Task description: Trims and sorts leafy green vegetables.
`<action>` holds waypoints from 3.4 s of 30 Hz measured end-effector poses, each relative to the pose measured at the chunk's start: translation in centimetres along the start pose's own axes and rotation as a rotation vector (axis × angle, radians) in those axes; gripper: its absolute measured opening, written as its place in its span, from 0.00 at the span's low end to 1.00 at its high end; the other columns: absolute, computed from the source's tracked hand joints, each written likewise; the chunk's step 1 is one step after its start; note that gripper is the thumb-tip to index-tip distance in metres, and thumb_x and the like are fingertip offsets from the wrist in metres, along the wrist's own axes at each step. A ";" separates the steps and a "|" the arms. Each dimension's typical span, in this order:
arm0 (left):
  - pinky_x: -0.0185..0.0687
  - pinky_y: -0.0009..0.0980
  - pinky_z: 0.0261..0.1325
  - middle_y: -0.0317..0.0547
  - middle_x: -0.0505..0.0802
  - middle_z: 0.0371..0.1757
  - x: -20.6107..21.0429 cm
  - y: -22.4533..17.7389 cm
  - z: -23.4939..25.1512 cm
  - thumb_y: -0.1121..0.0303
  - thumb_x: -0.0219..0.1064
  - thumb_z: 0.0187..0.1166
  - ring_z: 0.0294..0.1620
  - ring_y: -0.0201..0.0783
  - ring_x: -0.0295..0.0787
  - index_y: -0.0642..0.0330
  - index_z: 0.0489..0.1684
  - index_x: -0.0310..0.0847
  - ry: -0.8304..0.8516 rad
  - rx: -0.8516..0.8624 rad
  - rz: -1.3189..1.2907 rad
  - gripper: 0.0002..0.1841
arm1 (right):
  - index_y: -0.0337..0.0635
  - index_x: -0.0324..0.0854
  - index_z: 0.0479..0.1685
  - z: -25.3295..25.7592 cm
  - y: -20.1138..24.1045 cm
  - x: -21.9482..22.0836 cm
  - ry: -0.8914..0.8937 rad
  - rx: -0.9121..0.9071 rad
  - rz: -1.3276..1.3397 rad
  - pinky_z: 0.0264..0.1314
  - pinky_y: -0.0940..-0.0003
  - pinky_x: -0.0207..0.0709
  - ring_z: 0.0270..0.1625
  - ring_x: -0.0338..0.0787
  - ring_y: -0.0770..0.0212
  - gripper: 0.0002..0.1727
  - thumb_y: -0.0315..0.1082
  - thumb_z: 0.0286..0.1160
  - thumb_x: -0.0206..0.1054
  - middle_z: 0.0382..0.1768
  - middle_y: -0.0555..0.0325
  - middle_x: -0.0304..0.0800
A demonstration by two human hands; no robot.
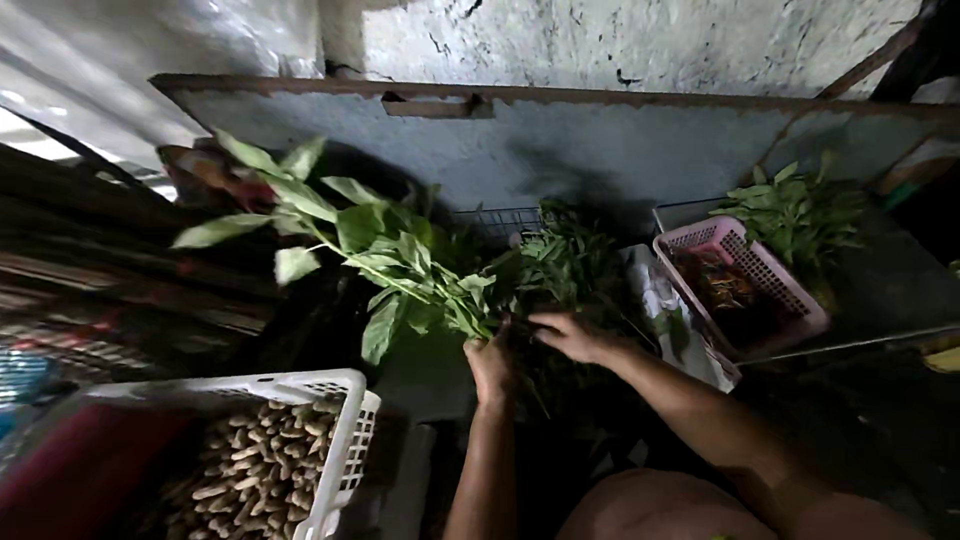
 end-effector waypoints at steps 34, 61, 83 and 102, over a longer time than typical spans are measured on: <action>0.72 0.26 0.16 0.33 0.73 0.14 -2.2 7.0 -0.3 0.62 0.62 0.88 0.11 0.28 0.67 0.57 0.37 0.73 -0.156 -0.364 -0.214 0.11 | 0.42 0.82 0.68 -6.7 -14.5 -5.2 -0.211 0.812 -0.448 0.75 0.40 0.74 0.72 0.84 0.42 0.21 0.41 0.90 0.52 0.67 0.42 0.87; 0.73 0.25 0.19 0.43 0.82 0.28 -5.1 15.0 0.3 0.68 0.70 0.81 0.17 0.30 0.73 0.66 0.54 0.77 -0.137 -0.742 -0.119 0.12 | 0.43 0.69 0.83 -5.6 -16.0 -3.9 -0.158 0.911 -0.383 0.76 0.37 0.74 0.78 0.79 0.39 0.31 0.46 0.84 0.63 0.79 0.38 0.74; 0.77 0.27 0.19 0.34 0.72 0.13 1.1 4.9 -0.9 0.67 0.54 0.92 0.10 0.29 0.67 0.67 0.49 0.80 0.034 -0.371 -0.606 0.12 | 0.37 0.80 0.68 -2.9 -3.6 -7.2 -0.288 0.359 -0.183 0.52 0.60 0.85 0.42 0.90 0.59 0.17 0.33 0.90 0.54 0.42 0.49 0.90; 0.74 0.27 0.19 0.42 0.82 0.21 1.1 3.4 1.8 0.70 0.67 0.84 0.14 0.32 0.73 0.62 0.40 0.77 -0.076 -0.226 -0.415 0.06 | 0.40 0.78 0.67 -4.5 -1.2 -1.0 0.095 0.337 -0.572 0.62 0.43 0.82 0.58 0.92 0.43 0.25 0.48 0.96 0.43 0.52 0.42 0.91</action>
Point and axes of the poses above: each hand's wrist, its own z-axis towards the middle knuckle, its own x-axis out of the palm, y = z × x, the point moved 4 cm from there along z, towards the middle knuckle
